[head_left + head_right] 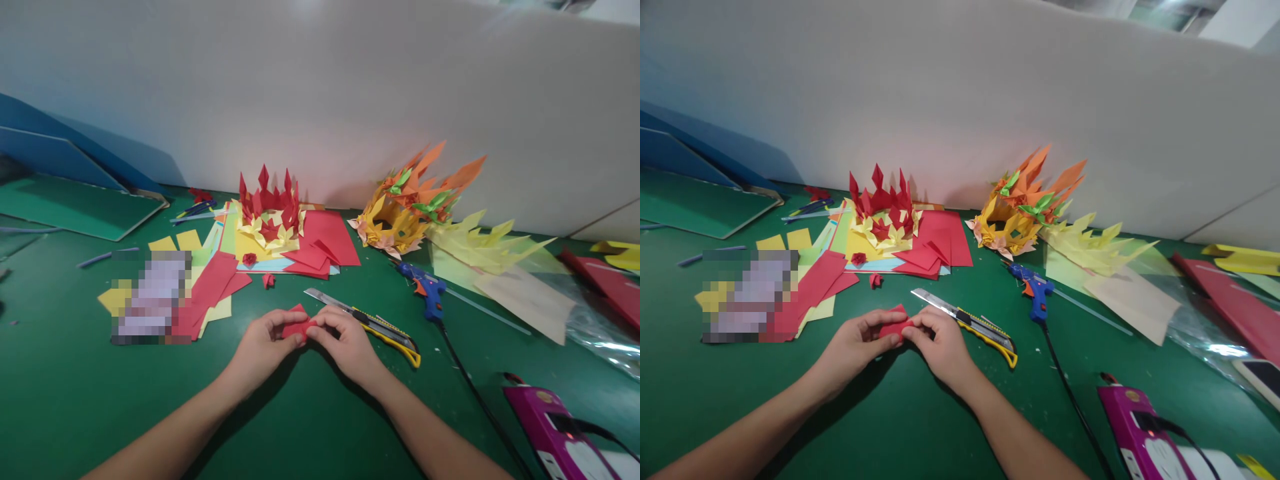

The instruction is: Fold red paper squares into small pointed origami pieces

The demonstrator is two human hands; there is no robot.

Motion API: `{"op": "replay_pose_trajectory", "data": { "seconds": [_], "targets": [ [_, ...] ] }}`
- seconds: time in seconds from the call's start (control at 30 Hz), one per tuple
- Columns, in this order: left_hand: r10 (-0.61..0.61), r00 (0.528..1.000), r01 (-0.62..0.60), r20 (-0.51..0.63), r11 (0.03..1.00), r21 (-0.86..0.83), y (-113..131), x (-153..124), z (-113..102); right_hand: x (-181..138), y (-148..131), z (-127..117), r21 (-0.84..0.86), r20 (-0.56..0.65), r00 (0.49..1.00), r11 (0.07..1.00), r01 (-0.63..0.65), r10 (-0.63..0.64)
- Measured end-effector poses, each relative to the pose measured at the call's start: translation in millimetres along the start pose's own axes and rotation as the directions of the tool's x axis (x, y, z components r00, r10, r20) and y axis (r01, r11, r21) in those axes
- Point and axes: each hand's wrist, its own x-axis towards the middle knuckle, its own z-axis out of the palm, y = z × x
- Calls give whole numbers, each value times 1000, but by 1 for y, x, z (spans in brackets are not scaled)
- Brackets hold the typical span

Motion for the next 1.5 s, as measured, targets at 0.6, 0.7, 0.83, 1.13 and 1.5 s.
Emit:
{"op": "replay_pose_trajectory", "data": {
  "seconds": [0.6,0.7,0.83,1.13,1.5],
  "targets": [
    [42,999,-41,-8,988,151,-3,2,-3,0,-2,-2,-52,87,996,998,-31,35],
    [134,991,-127,-11,958,258,-5,4,-5,0,-2,-1,-103,84,996,995,14,-5],
    [222,975,-212,3,926,314,-8,6,-6,-1,-1,1,-120,31,1000,993,1,2],
    [340,940,-328,35,867,375,-10,3,-5,1,-1,4,-57,-18,997,995,-79,78],
    [274,961,-259,-18,926,274,-7,1,-4,1,1,6,-23,-41,994,995,-99,98]
  ]
}}
